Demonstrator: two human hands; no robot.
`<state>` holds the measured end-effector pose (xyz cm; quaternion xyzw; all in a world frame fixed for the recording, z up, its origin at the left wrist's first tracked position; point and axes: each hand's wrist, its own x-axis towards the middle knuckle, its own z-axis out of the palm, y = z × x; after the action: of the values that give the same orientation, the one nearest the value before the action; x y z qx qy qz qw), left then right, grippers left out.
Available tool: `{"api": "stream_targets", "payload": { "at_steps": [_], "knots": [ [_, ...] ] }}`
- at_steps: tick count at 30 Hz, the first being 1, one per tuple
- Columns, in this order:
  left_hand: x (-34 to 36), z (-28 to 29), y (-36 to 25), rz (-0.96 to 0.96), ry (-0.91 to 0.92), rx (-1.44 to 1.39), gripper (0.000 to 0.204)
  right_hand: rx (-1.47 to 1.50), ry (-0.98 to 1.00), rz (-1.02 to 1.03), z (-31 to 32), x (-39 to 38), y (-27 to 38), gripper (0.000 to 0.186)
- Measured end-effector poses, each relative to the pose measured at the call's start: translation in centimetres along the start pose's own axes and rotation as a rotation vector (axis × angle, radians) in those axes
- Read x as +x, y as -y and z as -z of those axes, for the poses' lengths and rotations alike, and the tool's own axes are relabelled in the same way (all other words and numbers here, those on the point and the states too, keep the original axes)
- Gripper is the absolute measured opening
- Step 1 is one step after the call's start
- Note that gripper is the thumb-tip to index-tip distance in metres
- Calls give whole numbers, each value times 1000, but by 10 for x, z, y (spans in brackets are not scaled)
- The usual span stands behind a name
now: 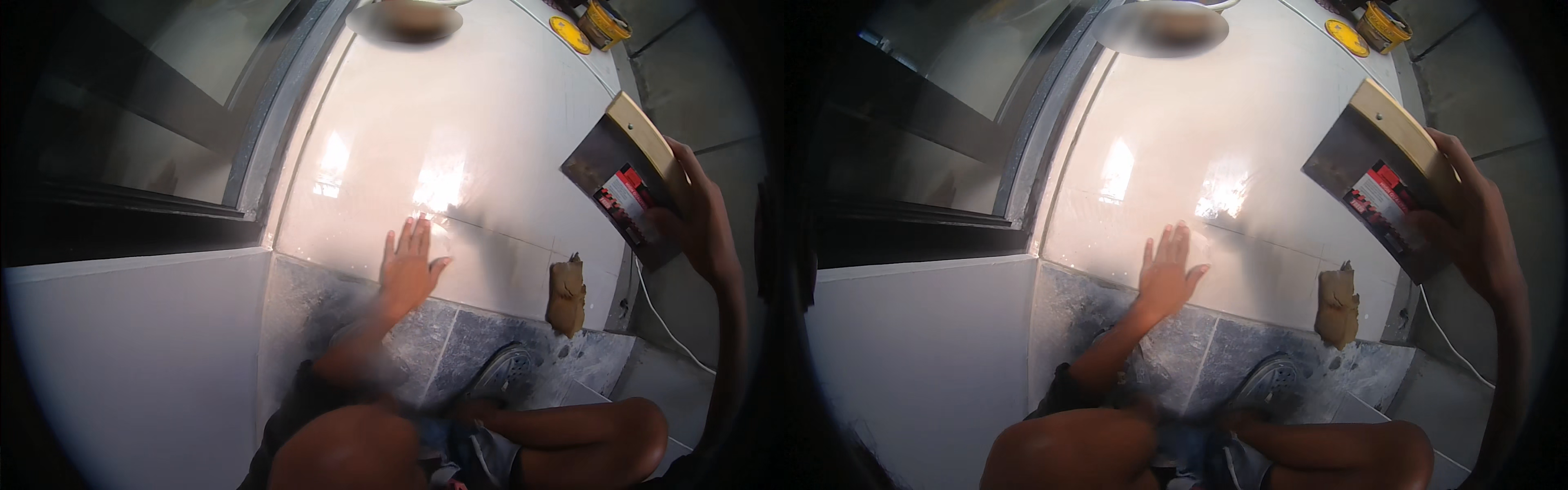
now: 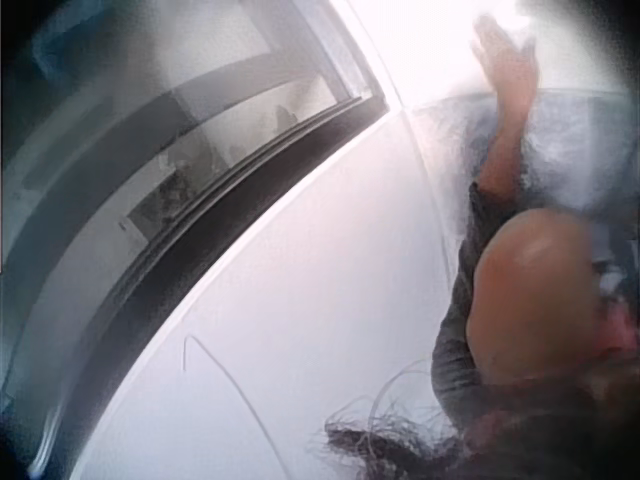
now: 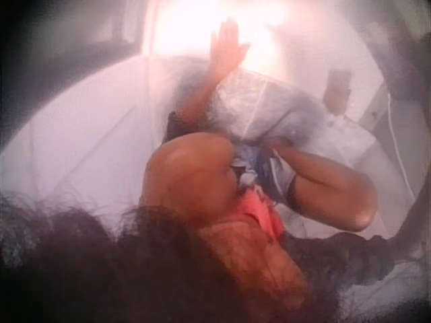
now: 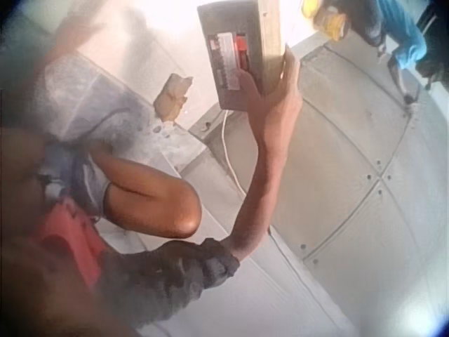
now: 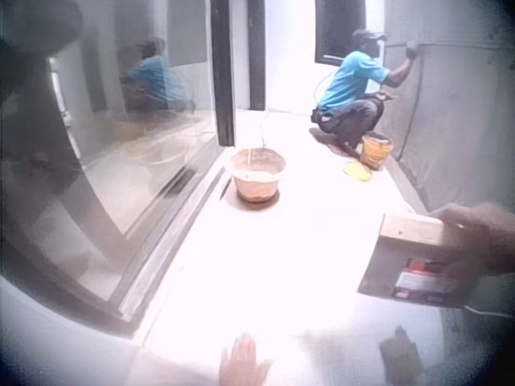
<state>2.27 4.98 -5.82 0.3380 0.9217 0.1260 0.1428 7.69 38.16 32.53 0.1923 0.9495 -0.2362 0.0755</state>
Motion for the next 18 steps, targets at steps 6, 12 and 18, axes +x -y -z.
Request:
{"api": "stream_targets", "payload": {
  "at_steps": [6, 12, 18],
  "knots": [
    [27, 6, 84, 257, -197, 110, 89, -105, -106, 197, -29, 32, 27, 73],
    [0, -16, -37, -280, 67, -80, 91, 570, -398, 130, -133, 69, 35, 65],
    [-28, 32, -50, -493, 366, -568, 51, 1069, -504, -198, -249, 66, -5, 69]
  ]
}}
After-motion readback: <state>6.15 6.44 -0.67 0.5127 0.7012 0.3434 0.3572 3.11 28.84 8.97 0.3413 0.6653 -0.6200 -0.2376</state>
